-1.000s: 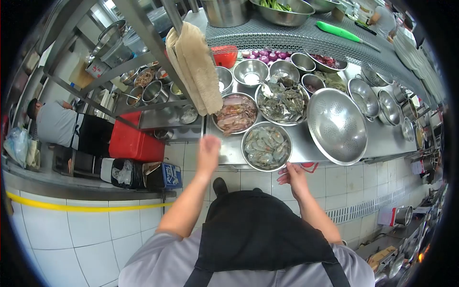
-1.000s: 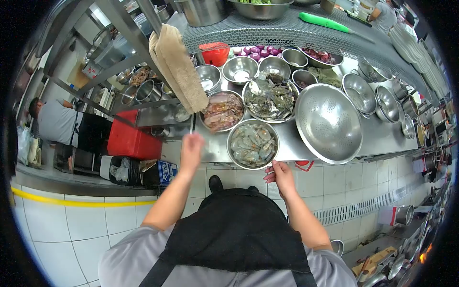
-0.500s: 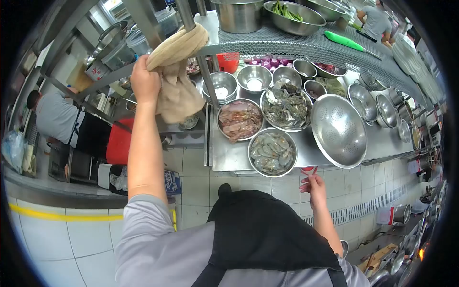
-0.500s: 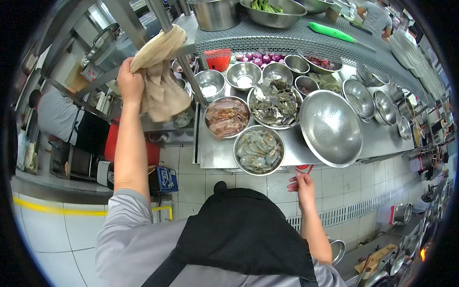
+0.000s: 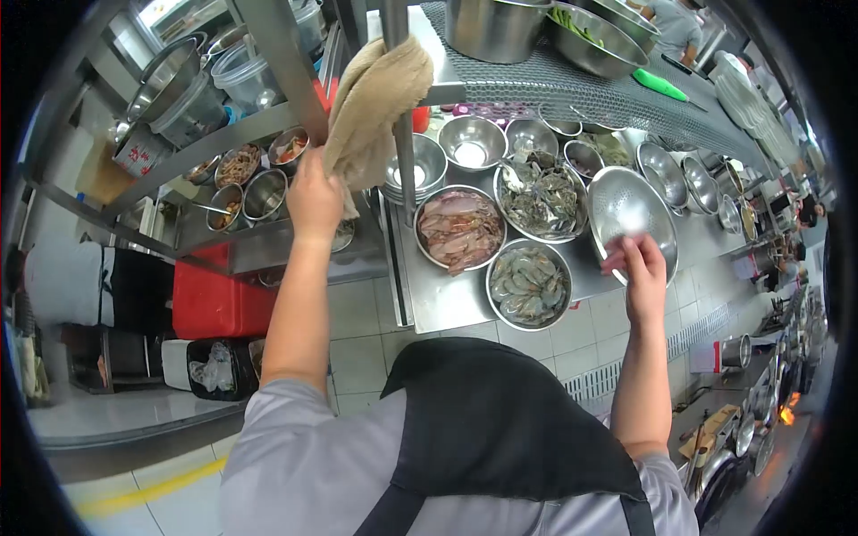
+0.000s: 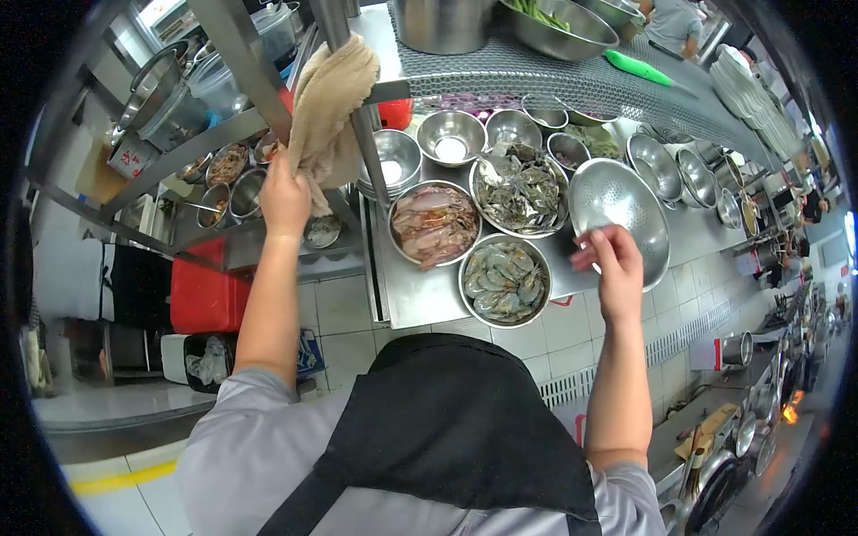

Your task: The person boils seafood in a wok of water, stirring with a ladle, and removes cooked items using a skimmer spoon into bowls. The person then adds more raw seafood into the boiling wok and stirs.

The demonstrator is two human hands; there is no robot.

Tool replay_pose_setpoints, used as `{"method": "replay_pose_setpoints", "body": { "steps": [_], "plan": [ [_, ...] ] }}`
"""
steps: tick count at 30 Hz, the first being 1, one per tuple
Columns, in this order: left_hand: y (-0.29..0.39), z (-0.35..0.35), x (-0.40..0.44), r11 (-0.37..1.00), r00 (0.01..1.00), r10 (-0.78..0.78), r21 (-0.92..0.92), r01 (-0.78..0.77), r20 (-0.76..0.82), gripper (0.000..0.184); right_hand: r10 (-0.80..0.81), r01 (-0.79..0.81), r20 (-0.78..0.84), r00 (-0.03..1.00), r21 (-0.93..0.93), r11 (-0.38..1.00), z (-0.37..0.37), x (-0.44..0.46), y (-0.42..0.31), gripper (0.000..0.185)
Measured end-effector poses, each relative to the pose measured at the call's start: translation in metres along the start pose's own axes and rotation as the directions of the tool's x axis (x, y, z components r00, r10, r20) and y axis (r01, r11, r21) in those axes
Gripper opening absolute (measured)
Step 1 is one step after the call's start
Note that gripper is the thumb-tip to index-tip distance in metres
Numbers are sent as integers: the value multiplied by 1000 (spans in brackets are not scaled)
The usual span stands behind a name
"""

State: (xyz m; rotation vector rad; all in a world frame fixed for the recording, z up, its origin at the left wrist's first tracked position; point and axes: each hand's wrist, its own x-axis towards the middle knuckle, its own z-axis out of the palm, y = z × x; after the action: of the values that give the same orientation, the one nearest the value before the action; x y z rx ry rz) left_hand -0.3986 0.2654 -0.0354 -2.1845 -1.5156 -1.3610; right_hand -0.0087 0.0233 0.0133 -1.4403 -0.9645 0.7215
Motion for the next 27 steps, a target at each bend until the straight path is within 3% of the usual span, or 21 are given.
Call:
{"method": "replay_pose_setpoints", "body": {
  "steps": [2, 4, 5, 7, 8, 9, 11, 12, 13, 14, 15, 17, 18, 19, 20, 22, 27],
  "plan": [
    [-17, 8, -15, 999, 997, -29, 29, 27, 72, 35, -96, 103, 127, 987, -50, 993, 40, 8, -24, 16],
    [-28, 10, -28, 987, 969, -159, 44, 153, 189, 31, -117, 142, 229, 967, -98, 985, 86, 14, -47, 12],
    [-36, 15, -36, 991, 980, -133, 13, 132, 145, 28, -146, 172, 270, 952, -76, 982, 109, 21, -45, 12],
    [-39, 18, -45, 995, 970, -91, -19, 97, 224, 26, -78, 132, 358, 930, -129, 983, 160, 30, -56, 19],
    [-39, 20, -50, 997, 959, -56, -36, 69, 278, 24, -218, 322, 388, 895, -225, 920, 185, 42, -49, 26],
    [-34, 20, -51, 993, 966, -14, -112, 44, 256, 18, -101, 203, 391, 915, -231, 951, 211, 46, -53, 31],
    [-38, 26, -55, 989, 954, 33, -148, 12, 299, 16, -225, 330, 293, 929, -388, 860, 264, 57, -36, 40],
    [-39, 30, -56, 986, 941, 71, -166, -16, 332, 15, -135, 272, 300, 944, -479, 835, 285, 59, -33, 43],
    [-40, 31, -56, 982, 931, 88, -189, -21, 355, 11, -220, 328, 263, 939, -507, 797, 306, 59, -20, 41],
    [-42, 35, -57, 978, 927, 99, -205, -24, 363, 11, -160, 256, 224, 961, -515, 818, 324, 57, -10, 37],
    [-44, 38, -59, 977, 908, 50, -208, 41, 415, 15, -200, 258, 168, 965, -503, 825, 336, 52, 2, 34],
    [-45, 37, -59, 971, 884, 18, -220, 96, 466, 19, -219, 242, 105, 970, -496, 834, 351, 44, 19, 27],
    [-44, 29, -58, 939, 849, -37, -272, 209, 527, 27, -192, 213, 95, 977, -499, 840, 355, 39, 26, 24],
    [-42, 20, -58, 894, 802, -85, -310, 322, 591, 36, -263, 293, 129, 956, -405, 866, 356, 35, 37, 24],
    [-41, 14, -58, 894, 798, -68, -319, 315, 598, 36, -259, 282, 111, 959, -411, 867, 356, 29, 48, 24],
    [-37, 1, -53, 832, 859, -79, -441, 337, 506, 53, -232, 275, 159, 960, -357, 893, 354, 14, 57, 33],
    [-19, -17, -49, 698, 898, -82, -618, 362, 433, 54, 13, 96, 239, 971, -439, 893, 335, -20, 53, 53]
  ]
}}
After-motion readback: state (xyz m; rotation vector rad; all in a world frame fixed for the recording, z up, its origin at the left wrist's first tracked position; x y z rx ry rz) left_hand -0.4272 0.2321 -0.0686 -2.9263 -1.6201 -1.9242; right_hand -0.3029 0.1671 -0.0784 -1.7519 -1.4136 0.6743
